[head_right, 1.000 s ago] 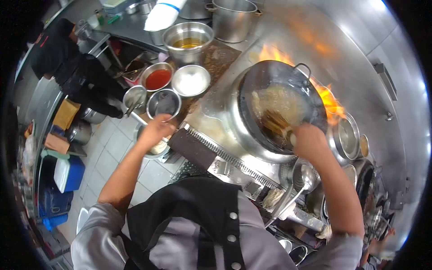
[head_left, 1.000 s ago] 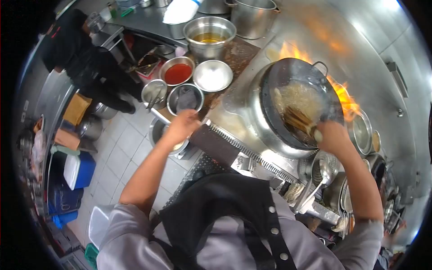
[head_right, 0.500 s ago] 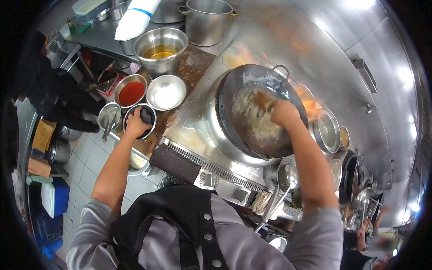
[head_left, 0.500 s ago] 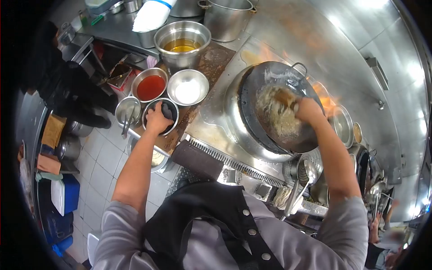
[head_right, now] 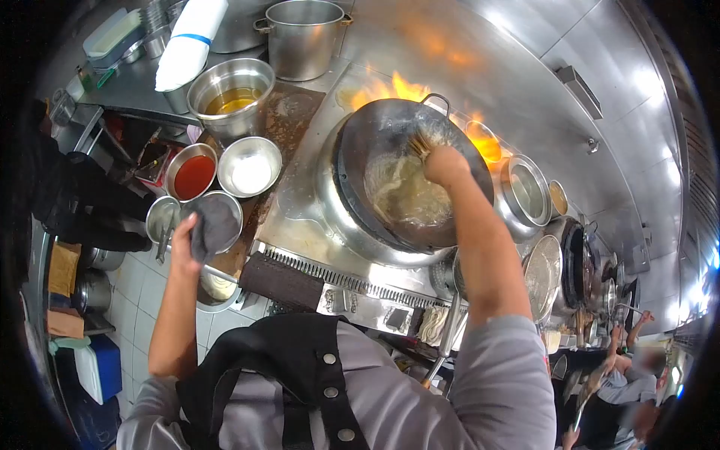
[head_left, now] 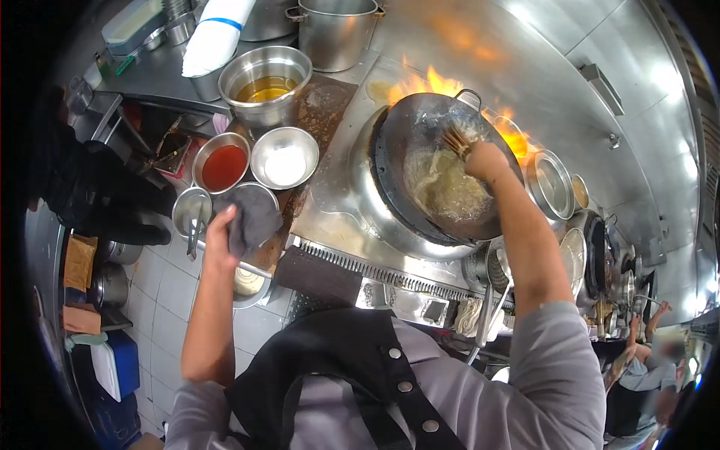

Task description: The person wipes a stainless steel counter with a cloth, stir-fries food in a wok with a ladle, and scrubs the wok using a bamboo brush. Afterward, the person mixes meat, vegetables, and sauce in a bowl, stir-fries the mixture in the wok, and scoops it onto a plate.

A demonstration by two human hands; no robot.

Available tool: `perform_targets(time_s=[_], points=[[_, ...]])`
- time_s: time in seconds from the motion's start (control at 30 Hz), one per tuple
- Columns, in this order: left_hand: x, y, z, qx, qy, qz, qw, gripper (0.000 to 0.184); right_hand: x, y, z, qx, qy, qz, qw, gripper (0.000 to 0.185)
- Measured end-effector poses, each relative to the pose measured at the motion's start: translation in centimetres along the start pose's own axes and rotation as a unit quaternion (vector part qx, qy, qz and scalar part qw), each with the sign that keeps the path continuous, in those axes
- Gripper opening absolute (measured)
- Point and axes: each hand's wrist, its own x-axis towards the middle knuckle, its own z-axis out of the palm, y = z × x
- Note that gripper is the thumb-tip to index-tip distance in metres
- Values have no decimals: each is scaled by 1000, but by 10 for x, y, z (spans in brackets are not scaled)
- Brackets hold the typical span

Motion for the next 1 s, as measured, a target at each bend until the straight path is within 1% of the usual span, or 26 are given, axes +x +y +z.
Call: perform_targets(time_s=[0.03, 0.07, 0.1, 0.13, 0.17, 0.2, 0.27, 0.3, 0.33, 0.37, 0.4, 0.43, 0.47, 0.5, 0.53, 0.57, 0.6, 0.63, 0.67, 0.7, 0.73, 0.77, 0.83, 0.9, 0.97, 1.0], points=[[-16, -5, 3, -109, -27, -19, 993, 57, 1, -8, 4, 17, 23, 18, 999, 27], [-34, -13, -1, -145, -53, -34, 987, 62, -13, -13, 4, 20, 20, 24, 999, 27], [-49, -20, -4, -180, -81, -47, 979, 67, -35, -19, -3, -23, -8, -18, 1000, 26], [-70, -23, 11, -175, -108, -52, 977, 70, -51, -22, -10, -68, -36, -65, 995, 25], [-91, -24, 31, -170, -133, -55, 975, 74, -61, -19, -12, -70, -34, -65, 995, 25], [-105, -31, 37, -172, -134, -53, 975, 74, -69, -11, -13, -86, -53, -83, 991, 23], [-130, -43, 41, -226, -156, -122, 954, 85, -60, 8, -5, -104, -74, -101, 987, 21], [-134, -51, 36, -228, -156, -122, 953, 85, -38, 18, 11, -88, -29, -55, 994, 24], [-136, -61, 29, -226, -170, -151, 947, 91, -23, 28, 26, -72, 15, -9, 997, 28], [-137, -66, 26, -224, -184, -180, 940, 97, -23, 33, 35, -74, 17, -9, 997, 28], [-138, -65, 23, -198, -177, -183, 947, 100, -25, 38, 44, -61, 60, 7, 996, 34], [-135, -62, 16, -197, -179, -183, 946, 100, -29, 45, 56, -46, 101, 26, 993, 41], [-131, -60, 6, -170, -183, -187, 950, 98, -30, 69, 78, -47, 106, 29, 993, 52], [-129, -59, -1, -145, -185, -188, 954, 96, -43, 79, 77, -51, 107, 29, 993, 52], [-132, -56, -5, -147, -185, -190, 953, 96, -61, 87, 75, -45, 72, 37, 996, 52], [-136, -50, -8, -138, -117, -182, 967, 91, -83, 91, 72, -36, 35, 48, 998, 52], [-139, -46, -11, -127, -49, -171, 976, 87, -100, 97, 67, -43, 0, 45, 998, 59], [-142, -43, -19, -128, -53, -172, 975, 87, -115, 99, 57, -49, -33, 42, 997, 66], [-147, -42, -27, -155, -32, -177, 971, 83, -133, 92, 40, -50, -32, 44, 997, 66], [-152, -41, -34, -181, -11, -182, 966, 78, -153, 80, 17, -62, -80, -1, 995, 59], [-157, -38, -38, -183, -13, -182, 966, 78, -167, 67, -6, -73, -127, -48, 988, 51], [-163, -33, -42, -192, -21, -175, 965, 78, -176, 52, -27, -74, -127, -48, 988, 51], [-173, -24, -45, -210, -36, -163, 963, 78, -182, 23, -57, -5, -139, -160, 977, 50], [-173, -23, -47, -225, -51, -156, 961, 82, -144, 10, -44, 71, -77, -254, 962, 54], [-169, -31, -56, -195, -109, -136, 965, 80, -88, -12, -28, 117, -42, -179, 976, 54], [-165, -38, -60, -196, -106, -131, 966, 80, -57, -23, -34, 158, -44, -125, 979, 53]])
